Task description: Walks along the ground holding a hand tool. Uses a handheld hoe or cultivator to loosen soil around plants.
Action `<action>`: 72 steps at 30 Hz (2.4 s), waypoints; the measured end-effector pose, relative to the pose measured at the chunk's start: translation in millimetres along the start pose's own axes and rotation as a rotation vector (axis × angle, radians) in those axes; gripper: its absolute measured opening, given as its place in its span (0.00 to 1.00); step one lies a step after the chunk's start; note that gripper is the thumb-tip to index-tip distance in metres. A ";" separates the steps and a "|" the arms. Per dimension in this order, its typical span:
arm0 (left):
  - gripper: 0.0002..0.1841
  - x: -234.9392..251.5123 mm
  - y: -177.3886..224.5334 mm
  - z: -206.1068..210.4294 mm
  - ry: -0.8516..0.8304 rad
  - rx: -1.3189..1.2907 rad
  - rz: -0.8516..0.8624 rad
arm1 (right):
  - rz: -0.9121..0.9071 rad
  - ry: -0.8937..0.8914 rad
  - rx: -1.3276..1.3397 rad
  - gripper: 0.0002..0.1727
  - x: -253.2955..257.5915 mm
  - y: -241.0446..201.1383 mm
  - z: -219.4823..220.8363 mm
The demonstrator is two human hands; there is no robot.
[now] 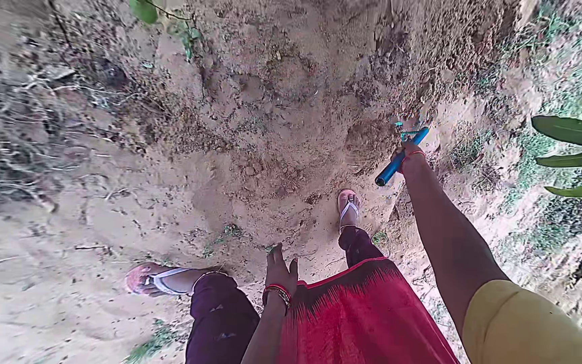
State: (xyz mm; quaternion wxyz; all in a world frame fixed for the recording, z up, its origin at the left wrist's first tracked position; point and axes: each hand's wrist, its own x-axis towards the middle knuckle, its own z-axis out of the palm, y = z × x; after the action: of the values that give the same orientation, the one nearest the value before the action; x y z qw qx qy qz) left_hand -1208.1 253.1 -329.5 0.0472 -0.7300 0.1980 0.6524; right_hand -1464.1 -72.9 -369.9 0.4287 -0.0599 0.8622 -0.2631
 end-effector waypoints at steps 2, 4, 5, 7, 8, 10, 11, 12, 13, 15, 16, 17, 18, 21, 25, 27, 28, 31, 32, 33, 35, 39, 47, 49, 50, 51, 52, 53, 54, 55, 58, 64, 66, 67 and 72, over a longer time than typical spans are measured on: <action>0.36 -1.3 3.2 -9.1 0.004 -0.012 0.008 | -0.049 -0.038 0.028 0.04 -36.4 -21.9 -15.4; 0.37 -2.2 8.5 -16.4 0.016 -0.033 0.030 | -0.093 -0.108 0.129 0.09 -75.1 -52.2 -28.8; 0.37 -2.5 10.0 -19.1 0.024 -0.049 0.049 | -0.117 -0.140 0.177 0.11 -99.0 -67.8 -32.3; 0.37 -4.0 11.0 -22.8 0.024 -0.074 0.073 | -0.186 -0.211 0.267 0.13 -142.3 -93.6 -33.3; 0.37 -3.8 11.8 -25.6 0.025 -0.081 0.079 | -0.241 -0.248 0.301 0.15 -161.3 -103.3 -26.3; 0.37 -4.6 12.6 -31.4 0.024 -0.087 0.081 | -0.397 -0.280 0.361 0.19 -186.3 -114.8 0.2; 0.37 -5.1 12.3 -33.3 0.027 -0.090 0.086 | -0.490 -0.291 0.377 0.17 -192.7 -117.9 17.6; 0.37 -5.6 11.3 -35.0 0.030 -0.094 0.093 | -0.597 -0.287 0.396 0.15 -194.5 -119.6 37.1; 0.37 -6.2 11.2 -36.8 0.031 -0.102 0.092 | -0.724 -0.283 0.397 0.10 -194.0 -121.4 56.0; 0.37 -8.7 11.0 -39.7 0.031 -0.121 0.087 | -0.996 -0.232 0.387 0.03 -190.0 -130.3 86.8; 0.37 -8.9 12.2 -41.4 0.031 -0.130 0.084 | -1.129 -0.186 0.358 0.03 -186.9 -140.6 99.2; 0.36 -7.9 13.0 -43.2 0.036 -0.141 0.084 | -1.238 -0.119 0.291 0.14 -181.8 -153.7 109.5; 0.36 -9.2 11.2 -42.9 0.036 -0.146 0.087 | -1.294 -0.043 0.181 0.23 -175.9 -166.5 113.5; 0.36 -11.9 8.6 -40.0 0.045 -0.159 0.106 | -1.345 0.078 -0.058 0.27 -163.9 -204.7 105.8; 0.37 -12.5 4.0 -36.9 0.043 -0.186 0.089 | -1.222 0.129 -0.127 0.28 -140.0 -174.4 50.0; 0.37 -13.4 0.7 -32.1 0.026 -0.203 0.077 | -1.047 0.196 -0.109 0.28 -123.2 -136.1 14.6; 0.37 -14.4 -1.0 -30.6 0.028 -0.217 0.080 | -0.942 0.221 -0.072 0.25 -114.3 -117.3 2.7; 0.36 -25.8 -9.6 -24.1 0.023 -0.232 0.127 | -0.649 0.264 0.085 0.08 -65.1 -68.9 -24.6; 0.36 -26.3 -14.3 -22.9 0.026 -0.229 0.145 | -0.573 0.268 0.112 0.06 -41.7 -49.8 -23.7; 0.36 -26.5 -20.8 -21.0 0.024 -0.222 0.146 | -0.486 0.247 0.119 0.08 -19.1 -24.4 -19.5; 0.36 -26.0 -33.0 -17.8 0.010 -0.203 0.106 | -0.272 0.182 0.101 0.12 4.2 45.4 6.7; 0.36 -27.5 -32.0 -20.8 -0.010 -0.183 0.092 | 0.029 0.064 0.043 0.11 -38.5 153.7 77.8; 0.35 -24.5 -20.4 -27.2 -0.047 -0.151 0.088 | 0.133 -0.112 -0.067 0.10 -62.3 100.1 47.8; 0.36 -23.6 -15.0 -32.3 -0.017 -0.142 0.091 | 0.143 -0.180 -0.035 0.11 -89.8 92.0 41.1; 0.36 -22.5 -11.3 -36.2 -0.010 -0.136 0.088 | 0.139 -0.215 -0.006 0.10 -105.8 87.4 38.7; 0.36 -22.8 -7.6 -39.5 -0.013 -0.129 0.083 | 0.132 -0.241 0.013 0.09 -124.4 81.1 34.5; 0.36 -22.4 -3.6 -41.9 -0.013 -0.128 0.088 | 0.109 -0.224 0.031 0.10 -151.4 67.7 32.9; 0.36 -21.2 0.9 -44.9 -0.010 -0.136 0.100 | 0.070 -0.207 0.053 0.11 -179.9 51.0 32.5; 0.36 -20.5 4.0 -48.0 -0.005 -0.145 0.113 | 0.023 -0.212 0.073 0.12 -205.4 34.3 30.7; 0.36 -21.4 5.6 -50.4 -0.004 -0.157 0.121 | -0.027 -0.248 0.097 0.14 -226.5 18.4 26.6; 0.37 -22.5 8.8 -58.5 -0.016 -0.184 0.134 | -0.222 -0.454 0.168 0.19 -268.8 -33.7 24.5; 0.37 -25.2 3.4 -66.1 -0.004 -0.216 0.129 | -0.961 -0.235 0.219 0.04 -257.7 -105.8 125.3; 0.37 -26.4 0.3 -64.3 -0.007 -0.220 0.141 | -1.245 -0.025 -0.002 0.25 -229.9 -133.8 149.0; 0.37 -26.4 -1.9 -63.7 -0.004 -0.225 0.145 | -1.334 0.093 -0.154 0.30 -224.1 -150.0 154.6; 0.37 -29.7 -7.5 -59.2 -0.026 -0.217 0.136 | -1.347 0.290 -0.386 0.33 -215.1 -190.5 139.0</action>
State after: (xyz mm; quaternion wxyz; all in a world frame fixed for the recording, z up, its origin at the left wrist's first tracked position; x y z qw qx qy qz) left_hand -1152.2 247.4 -293.6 -0.0741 -0.7072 0.1746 0.6811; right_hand -1245.7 -220.8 -190.0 0.0358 -0.6184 0.7174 -0.3188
